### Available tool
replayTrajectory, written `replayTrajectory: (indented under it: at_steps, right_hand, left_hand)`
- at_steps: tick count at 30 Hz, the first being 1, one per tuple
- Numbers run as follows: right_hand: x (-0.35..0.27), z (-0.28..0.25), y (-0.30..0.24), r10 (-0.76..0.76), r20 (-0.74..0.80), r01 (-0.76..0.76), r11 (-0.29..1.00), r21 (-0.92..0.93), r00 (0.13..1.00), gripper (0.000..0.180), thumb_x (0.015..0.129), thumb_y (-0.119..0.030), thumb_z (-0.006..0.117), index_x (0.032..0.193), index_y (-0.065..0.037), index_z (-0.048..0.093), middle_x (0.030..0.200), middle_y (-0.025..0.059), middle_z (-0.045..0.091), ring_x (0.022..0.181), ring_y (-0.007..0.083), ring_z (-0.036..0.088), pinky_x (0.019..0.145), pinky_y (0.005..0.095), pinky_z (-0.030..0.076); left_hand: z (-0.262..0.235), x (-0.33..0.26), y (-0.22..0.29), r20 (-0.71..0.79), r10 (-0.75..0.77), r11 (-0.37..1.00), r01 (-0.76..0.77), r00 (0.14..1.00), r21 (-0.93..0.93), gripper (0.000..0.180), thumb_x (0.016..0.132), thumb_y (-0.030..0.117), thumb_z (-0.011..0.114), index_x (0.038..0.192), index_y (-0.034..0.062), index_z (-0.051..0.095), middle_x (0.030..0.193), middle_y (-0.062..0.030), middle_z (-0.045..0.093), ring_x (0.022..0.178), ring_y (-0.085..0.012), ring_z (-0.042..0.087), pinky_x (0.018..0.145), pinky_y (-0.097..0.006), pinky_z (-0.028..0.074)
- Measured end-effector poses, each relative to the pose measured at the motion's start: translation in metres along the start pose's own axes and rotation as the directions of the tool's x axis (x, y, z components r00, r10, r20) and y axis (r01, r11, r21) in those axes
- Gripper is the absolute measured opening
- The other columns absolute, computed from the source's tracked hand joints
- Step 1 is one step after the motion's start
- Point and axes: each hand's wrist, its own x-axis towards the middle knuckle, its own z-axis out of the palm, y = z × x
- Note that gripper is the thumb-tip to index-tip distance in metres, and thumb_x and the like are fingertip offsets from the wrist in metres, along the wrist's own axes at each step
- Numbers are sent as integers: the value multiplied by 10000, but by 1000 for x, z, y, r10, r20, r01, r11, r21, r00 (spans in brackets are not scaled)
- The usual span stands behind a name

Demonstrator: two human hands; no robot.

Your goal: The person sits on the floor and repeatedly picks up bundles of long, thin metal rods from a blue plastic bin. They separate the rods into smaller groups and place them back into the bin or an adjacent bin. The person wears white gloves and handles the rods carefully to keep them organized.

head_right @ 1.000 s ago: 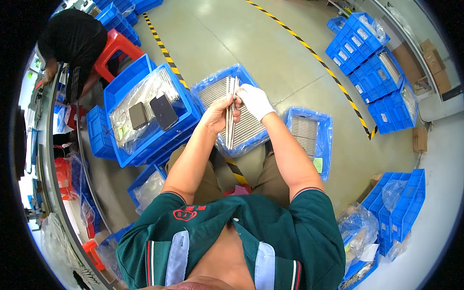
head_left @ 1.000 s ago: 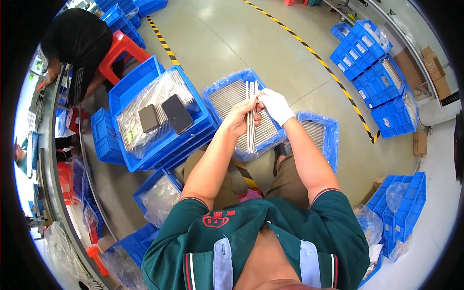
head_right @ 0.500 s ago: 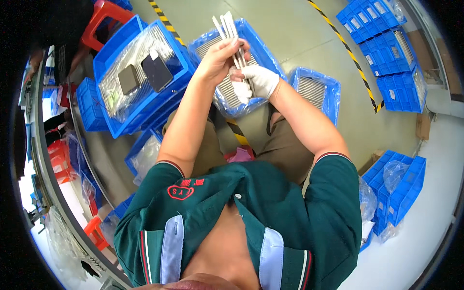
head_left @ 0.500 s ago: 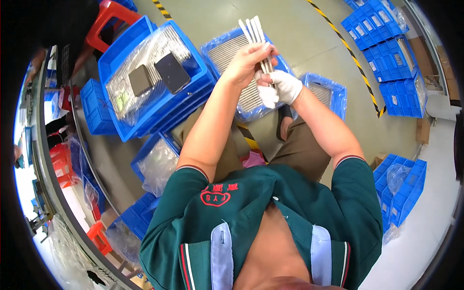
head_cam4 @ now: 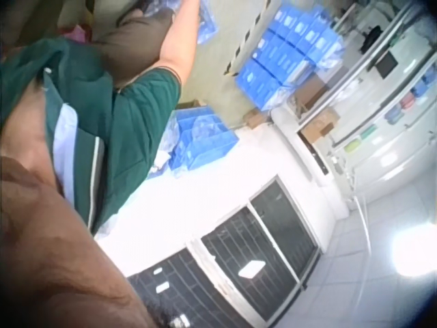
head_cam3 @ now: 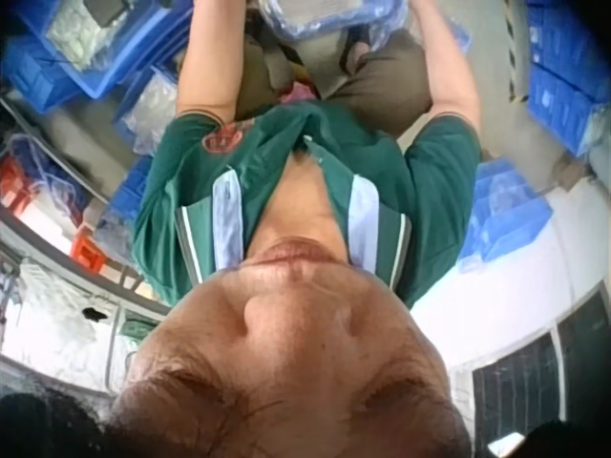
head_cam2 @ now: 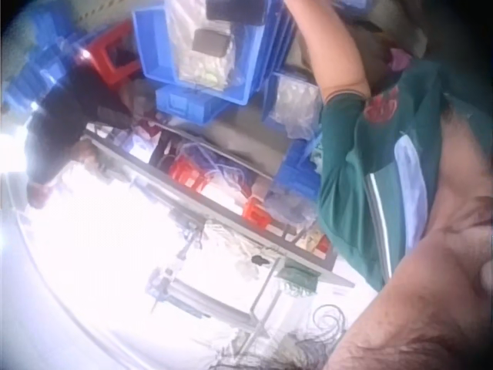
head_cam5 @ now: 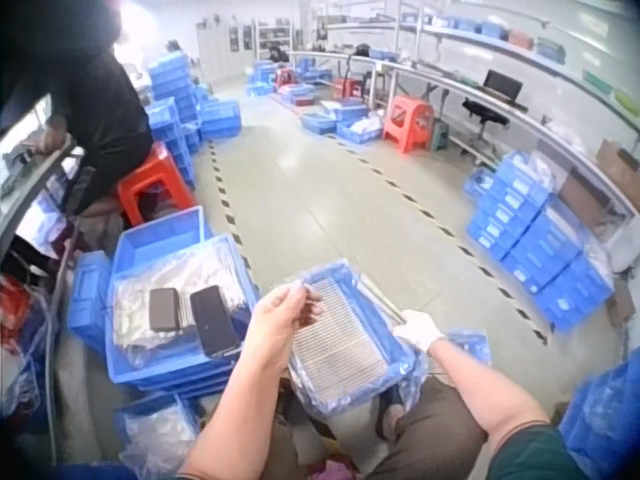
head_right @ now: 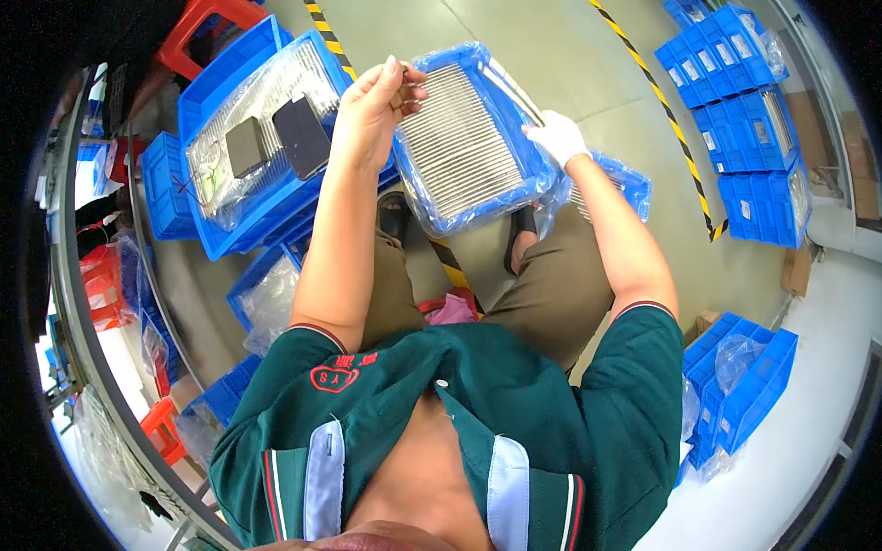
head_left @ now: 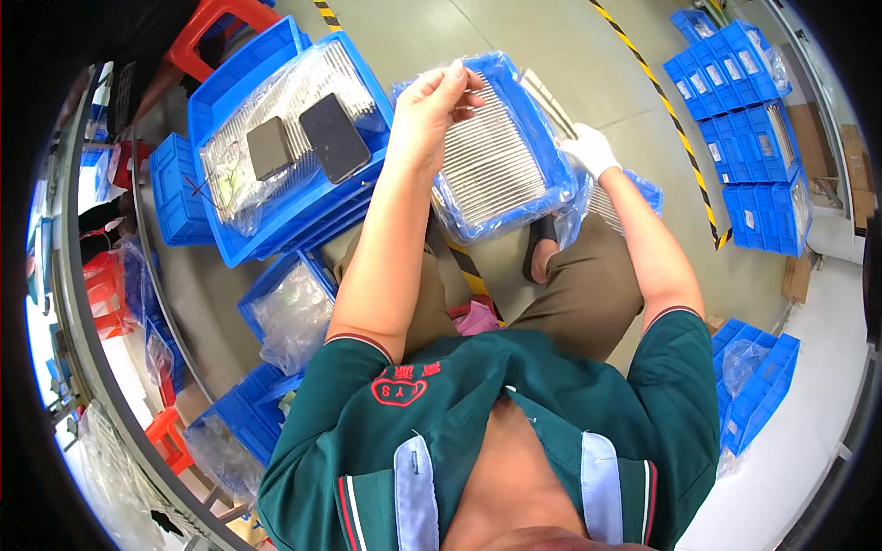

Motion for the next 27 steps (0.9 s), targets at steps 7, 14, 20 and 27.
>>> replayTrajectory:
  at_steps: [7, 14, 20, 27]
  right_hand:
    - [15, 46, -4, -52, 216, 140, 900, -413, 975, 300, 818, -357, 580, 965, -97, 610, 929, 171, 653, 897, 347, 623, 778, 444, 486]
    - [53, 92, -14, -291, 345, 415, 830, -373, 893, 259, 782, -319, 641, 927, -109, 600, 861, 153, 656, 818, 339, 636, 711, 444, 501]
    - [90, 124, -22, -421, 409, 557, 770, -310, 810, 399, 704, -411, 717, 908, -92, 592, 864, 143, 650, 845, 333, 627, 723, 425, 498]
    - [96, 127, -41, -479, 352, 583, 752, -308, 804, 501, 661, -487, 728, 935, -85, 606, 921, 115, 632, 926, 320, 599, 794, 414, 478]
  left_hand:
    - [44, -45, -31, 196, -188, 909, 95, 962, 406, 249, 895, 270, 599, 926, 27, 644, 846, -31, 617, 793, -137, 574, 758, -300, 466]
    - [75, -90, -52, 635, -178, 901, -135, 752, 412, 257, 837, 261, 660, 880, 10, 626, 819, -132, 611, 810, -290, 584, 721, -372, 466]
    - [66, -84, -38, 596, -202, 876, -129, 777, 465, 265, 821, 278, 673, 860, 22, 617, 797, -115, 614, 784, -298, 593, 676, -384, 470]
    - [60, -83, -39, 576, -235, 857, -113, 783, 503, 280, 821, 299, 669, 857, 27, 614, 817, -112, 596, 796, -310, 602, 681, -396, 474]
